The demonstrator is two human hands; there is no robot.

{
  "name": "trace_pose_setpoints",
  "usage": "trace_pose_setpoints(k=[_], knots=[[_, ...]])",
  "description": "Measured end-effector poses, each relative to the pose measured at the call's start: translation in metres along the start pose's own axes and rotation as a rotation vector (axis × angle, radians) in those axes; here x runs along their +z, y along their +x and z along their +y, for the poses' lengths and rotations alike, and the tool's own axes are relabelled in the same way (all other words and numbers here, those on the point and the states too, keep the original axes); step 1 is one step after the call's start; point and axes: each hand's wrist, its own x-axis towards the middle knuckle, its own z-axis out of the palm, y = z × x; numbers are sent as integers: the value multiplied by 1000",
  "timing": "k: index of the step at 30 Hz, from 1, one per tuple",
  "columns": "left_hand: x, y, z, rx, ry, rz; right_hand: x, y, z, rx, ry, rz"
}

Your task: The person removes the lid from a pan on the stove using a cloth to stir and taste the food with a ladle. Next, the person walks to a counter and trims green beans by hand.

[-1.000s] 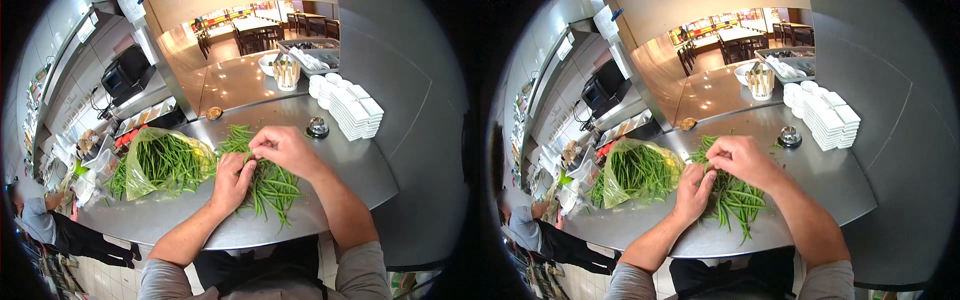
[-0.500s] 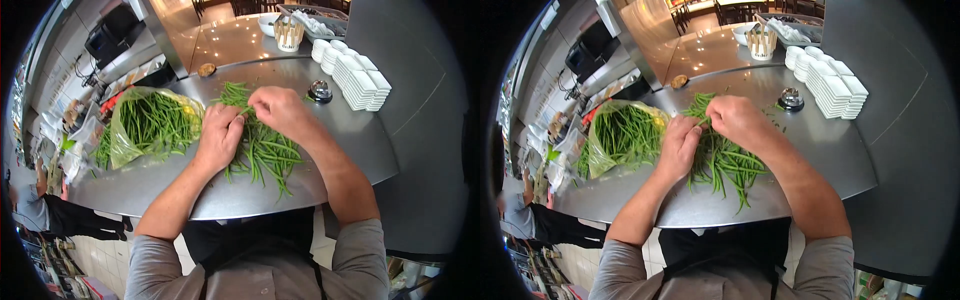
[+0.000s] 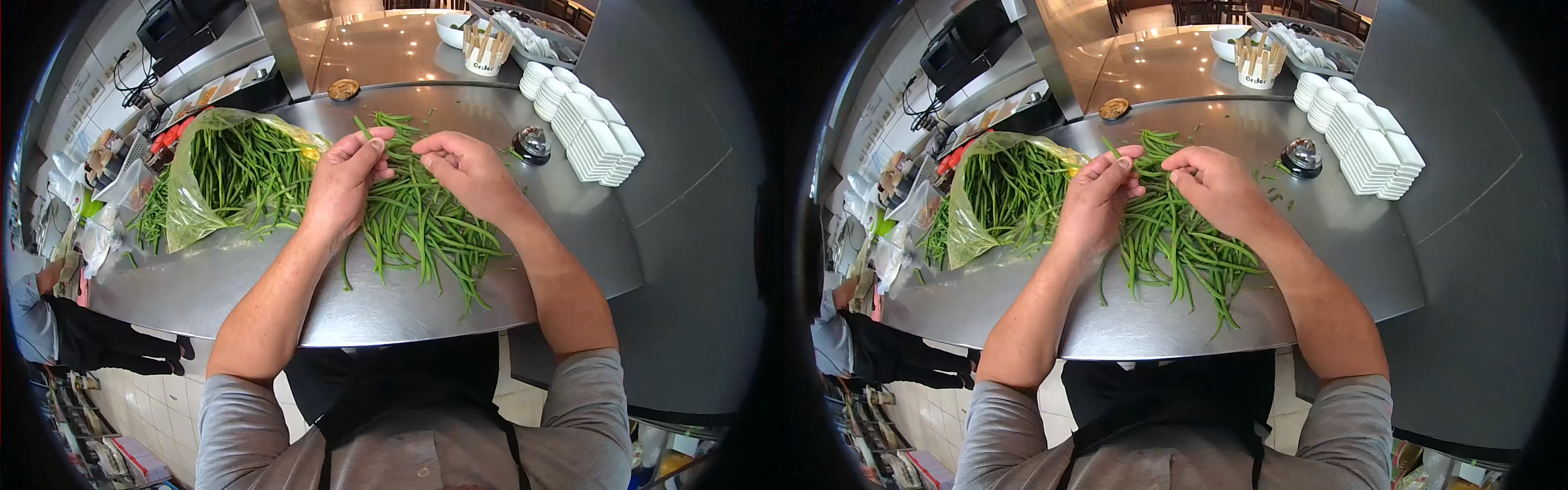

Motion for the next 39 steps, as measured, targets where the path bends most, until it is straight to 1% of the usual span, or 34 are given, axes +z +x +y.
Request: trace_pose_setpoints(k=[3, 7, 10, 16, 19, 22, 25, 26, 28, 29, 30, 31, 33, 34, 37, 38, 39], knots=[[4, -1, -1, 7, 65, -24, 4, -1, -3, 40, 54, 52], [6, -4, -3, 35, 102, -54, -1, -1, 1, 73, 25, 1], [10, -6, 0, 4, 49, -70, -4, -2, -8, 110, 38, -8], [13, -10, -4, -20, -87, -112, -6, 1, 5, 50, -40, -45], [7, -6, -5, -68, -147, -127, -6, 0, -5, 291, 304, -106], [4, -3, 1, -119, -229, -46, -4, 0, -8, 278, 358, -225], [-4, 3, 6, -70, 18, 69, 3, -7, -11, -29, -62, -168], [-7, 5, 5, 11, 112, 87, 4, -6, -15, 6, -89, -194], [-12, 4, 7, -25, 173, 92, 6, -8, -30, 88, -137, -246], [-12, 4, 8, -38, 203, 88, 8, -9, -24, 47, -157, -263], [-9, 1, 13, -114, 251, 71, 10, -7, -17, 3, -180, -278], [-6, -2, 13, -125, 373, 15, 11, -7, -13, -40, -202, -291], [-3, -7, 13, -147, 616, -98, 7, -10, -15, 89, 2, -204], [-2, -5, 6, -152, 582, -168, 4, -8, -19, 148, 100, -162], [10, -16, 22, -270, 625, -325, -2, -6, -25, 161, 189, -48], [9, -15, 19, -243, 633, -350, -2, -5, -28, 160, 178, -29], [10, -17, 20, -254, 618, -324, -2, -7, -31, 160, 160, -44]])
